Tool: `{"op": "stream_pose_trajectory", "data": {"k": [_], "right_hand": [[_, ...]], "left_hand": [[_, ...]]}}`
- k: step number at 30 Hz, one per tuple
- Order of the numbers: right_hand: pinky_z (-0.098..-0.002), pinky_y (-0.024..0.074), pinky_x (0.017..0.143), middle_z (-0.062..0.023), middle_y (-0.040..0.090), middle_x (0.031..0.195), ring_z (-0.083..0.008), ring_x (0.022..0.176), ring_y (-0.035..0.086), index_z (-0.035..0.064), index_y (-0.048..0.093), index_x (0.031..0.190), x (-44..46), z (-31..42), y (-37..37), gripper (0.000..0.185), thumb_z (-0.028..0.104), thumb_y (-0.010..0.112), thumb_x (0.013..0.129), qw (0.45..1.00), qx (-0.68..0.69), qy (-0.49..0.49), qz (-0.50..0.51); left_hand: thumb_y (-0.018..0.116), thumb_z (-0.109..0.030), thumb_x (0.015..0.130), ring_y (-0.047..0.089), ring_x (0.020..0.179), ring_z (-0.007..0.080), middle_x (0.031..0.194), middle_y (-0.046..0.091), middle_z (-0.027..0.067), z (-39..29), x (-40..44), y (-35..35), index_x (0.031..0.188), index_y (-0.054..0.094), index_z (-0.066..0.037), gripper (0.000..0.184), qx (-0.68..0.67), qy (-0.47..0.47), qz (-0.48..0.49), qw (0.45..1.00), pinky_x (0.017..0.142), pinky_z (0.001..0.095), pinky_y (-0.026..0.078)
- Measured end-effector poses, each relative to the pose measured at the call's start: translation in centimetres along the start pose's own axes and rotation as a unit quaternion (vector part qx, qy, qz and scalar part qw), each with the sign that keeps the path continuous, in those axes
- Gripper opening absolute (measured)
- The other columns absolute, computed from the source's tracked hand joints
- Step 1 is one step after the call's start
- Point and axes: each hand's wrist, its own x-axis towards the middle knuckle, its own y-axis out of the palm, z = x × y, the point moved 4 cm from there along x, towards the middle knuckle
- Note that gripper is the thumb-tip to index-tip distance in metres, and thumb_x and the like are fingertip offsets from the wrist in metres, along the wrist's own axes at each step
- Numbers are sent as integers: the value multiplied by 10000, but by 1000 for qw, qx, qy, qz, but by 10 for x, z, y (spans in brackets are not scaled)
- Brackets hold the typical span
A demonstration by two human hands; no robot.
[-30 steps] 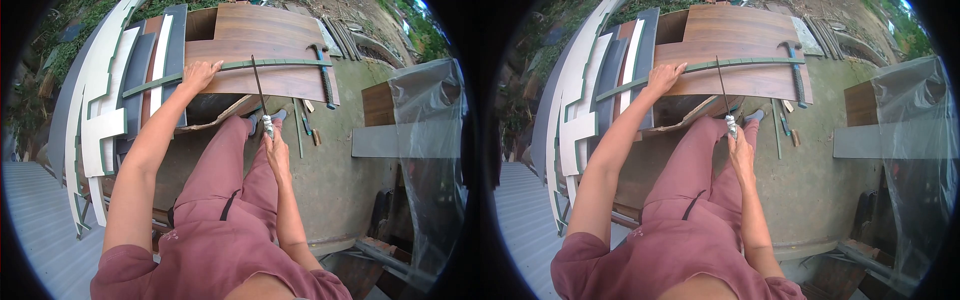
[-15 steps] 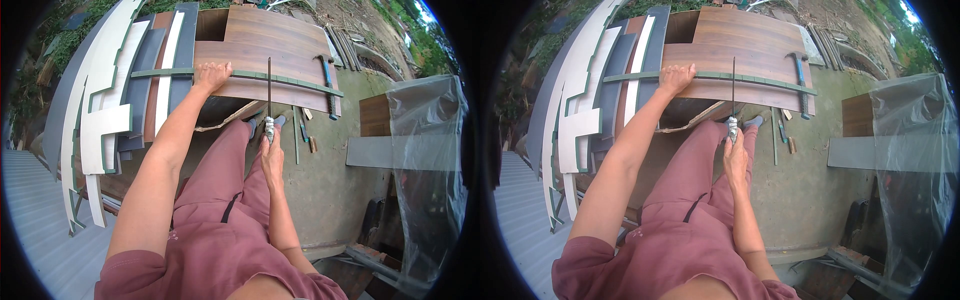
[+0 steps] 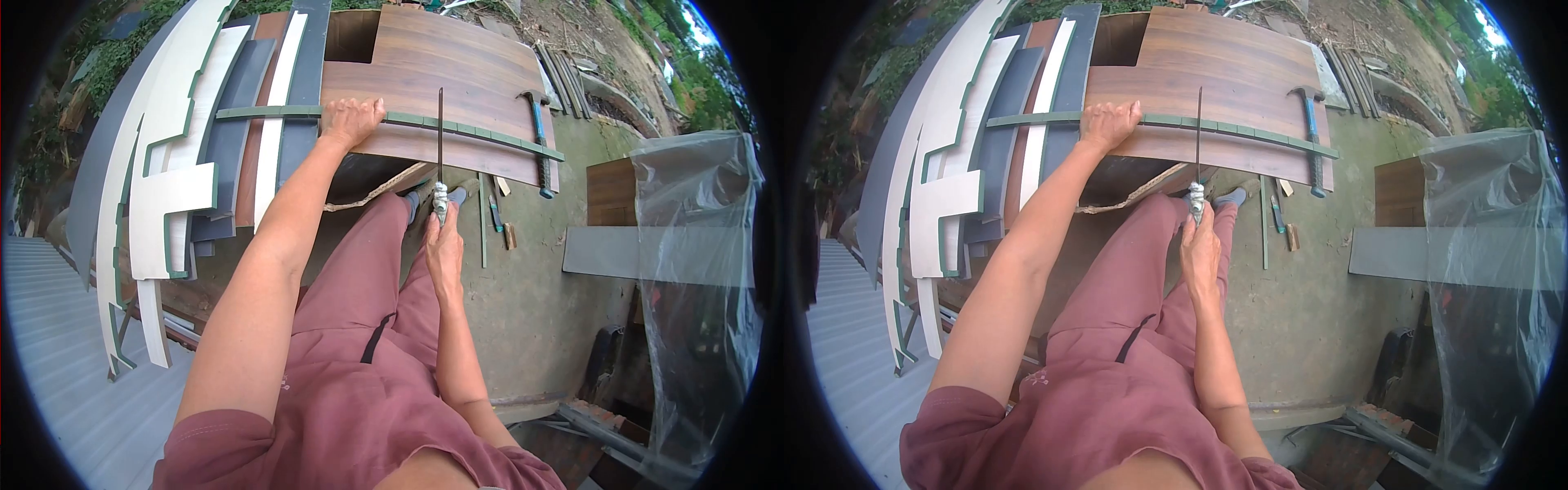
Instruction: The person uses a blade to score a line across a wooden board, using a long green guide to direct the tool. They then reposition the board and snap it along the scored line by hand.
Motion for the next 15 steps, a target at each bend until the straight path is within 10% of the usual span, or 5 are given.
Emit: {"op": "stream_pose_trajectory", "data": {"k": [12, 15], "right_hand": [[-535, 424, 666, -278, 607, 827, -468, 794, 577, 82, 355, 1288, 4, 0, 13, 401, 196, 445, 915, 997, -61, -33, -15], [-503, 420, 721, -271, 587, 947, -467, 894, 547, 89, 394, 1272, -25, -2, 6, 361, 205, 431, 932, 993, 4, 85, 78]], "left_hand": [[408, -376, 877, 642, 632, 333, 648, 635, 172, 0, 0, 1, 720, 688, -152, 391, 2, 0, 0, 1000, 598, 440, 515], [404, -379, 878, 643, 636, 332, 653, 638, 168, 4, -1, 8, 717, 688, -154, 396, 0, 13, 4, 1000, 605, 442, 515]]}}
